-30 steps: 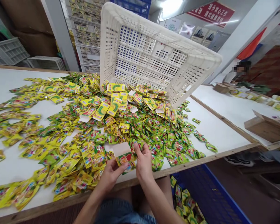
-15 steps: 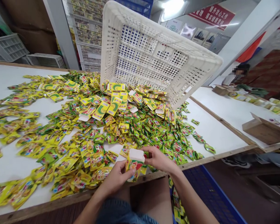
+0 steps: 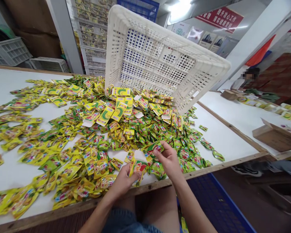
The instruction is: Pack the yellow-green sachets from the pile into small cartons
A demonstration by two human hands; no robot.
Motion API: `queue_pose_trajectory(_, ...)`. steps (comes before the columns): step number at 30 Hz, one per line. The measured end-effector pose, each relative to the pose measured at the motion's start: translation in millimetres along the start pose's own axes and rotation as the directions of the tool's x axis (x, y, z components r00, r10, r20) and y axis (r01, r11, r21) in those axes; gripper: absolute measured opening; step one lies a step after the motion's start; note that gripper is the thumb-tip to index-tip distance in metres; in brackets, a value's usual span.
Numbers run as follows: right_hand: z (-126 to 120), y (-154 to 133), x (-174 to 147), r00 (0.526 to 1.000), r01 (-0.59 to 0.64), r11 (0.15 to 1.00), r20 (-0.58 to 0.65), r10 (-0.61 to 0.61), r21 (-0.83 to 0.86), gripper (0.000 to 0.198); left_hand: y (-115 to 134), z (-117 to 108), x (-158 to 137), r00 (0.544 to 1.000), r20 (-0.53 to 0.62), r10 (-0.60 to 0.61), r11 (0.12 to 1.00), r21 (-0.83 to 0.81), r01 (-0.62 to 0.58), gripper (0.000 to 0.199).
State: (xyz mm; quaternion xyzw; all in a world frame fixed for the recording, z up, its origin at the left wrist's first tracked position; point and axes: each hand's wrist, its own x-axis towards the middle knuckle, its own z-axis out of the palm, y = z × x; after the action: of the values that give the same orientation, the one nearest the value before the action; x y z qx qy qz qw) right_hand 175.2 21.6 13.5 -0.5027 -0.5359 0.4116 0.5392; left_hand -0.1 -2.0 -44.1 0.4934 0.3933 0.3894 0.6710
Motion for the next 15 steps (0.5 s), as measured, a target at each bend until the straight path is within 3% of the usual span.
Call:
queue_pose_trajectory(6,10.4,16.4,0.0,0.985,0.163,0.942,0.107,-0.138,-0.294,0.021,5.2,1.9,-0.8,0.999,-0.035,0.028,0.998,0.052,-0.026,0.025)
queue_pose_trajectory(10,7.6,14.1,-0.8,0.955,0.292,0.833,0.185,-0.231,-0.469,0.015,1.7,0.7,0.5,0.993,-0.099,0.059,0.994,0.099,-0.049,0.025)
queue_pose_trajectory(15,15.0,2.0,1.3,0.919,0.376,0.729,0.330,-0.216,-0.572,0.006,-0.7,0.5,2.6,0.993,-0.085,0.084,0.983,0.173,-0.068,0.024)
